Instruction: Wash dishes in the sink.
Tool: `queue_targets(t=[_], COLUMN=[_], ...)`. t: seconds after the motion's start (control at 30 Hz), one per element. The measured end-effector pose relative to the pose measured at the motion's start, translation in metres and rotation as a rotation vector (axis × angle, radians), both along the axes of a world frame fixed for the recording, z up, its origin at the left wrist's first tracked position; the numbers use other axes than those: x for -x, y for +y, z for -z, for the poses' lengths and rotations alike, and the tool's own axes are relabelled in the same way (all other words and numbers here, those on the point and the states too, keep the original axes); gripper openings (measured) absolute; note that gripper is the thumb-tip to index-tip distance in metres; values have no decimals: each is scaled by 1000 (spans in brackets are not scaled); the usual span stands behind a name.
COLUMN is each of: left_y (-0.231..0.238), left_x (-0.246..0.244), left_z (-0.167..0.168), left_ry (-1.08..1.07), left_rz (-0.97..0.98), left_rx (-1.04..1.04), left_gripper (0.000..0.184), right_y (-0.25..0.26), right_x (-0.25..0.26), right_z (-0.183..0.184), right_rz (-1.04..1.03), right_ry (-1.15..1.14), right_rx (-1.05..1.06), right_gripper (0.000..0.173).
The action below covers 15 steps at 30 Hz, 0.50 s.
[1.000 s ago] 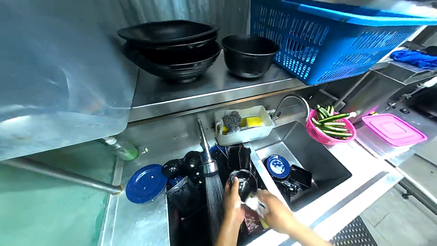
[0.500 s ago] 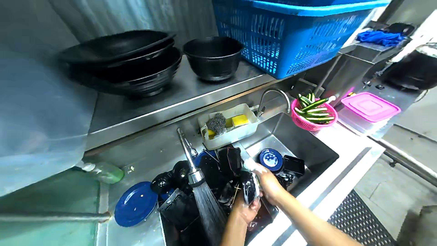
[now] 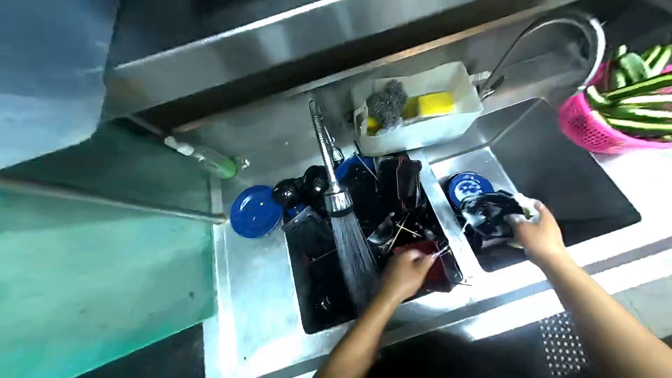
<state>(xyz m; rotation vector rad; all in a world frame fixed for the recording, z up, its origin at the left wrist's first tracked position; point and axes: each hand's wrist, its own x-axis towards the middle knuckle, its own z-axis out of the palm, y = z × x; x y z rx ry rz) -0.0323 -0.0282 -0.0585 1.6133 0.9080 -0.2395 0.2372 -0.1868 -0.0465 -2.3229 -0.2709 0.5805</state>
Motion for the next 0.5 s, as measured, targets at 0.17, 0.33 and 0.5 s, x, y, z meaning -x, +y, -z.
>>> queue_targets(t=[0.17,0.33,0.5], left_y=[38,41,44], left_x=[148,186,184], left_z=[26,81,110], left_ry=[939,964,1128], left_rz=[181,100,318], left_rx=[-295,-498,-464], left_gripper=[51,72,72], right_y=[-32,-41,-54], right_x=[-89,-112,-117], right_z=[86,152,201], right_rz=[35,70,-26], right_ry=[3,235,302], right_rx=[497,761,677], right_gripper=[58,64,65])
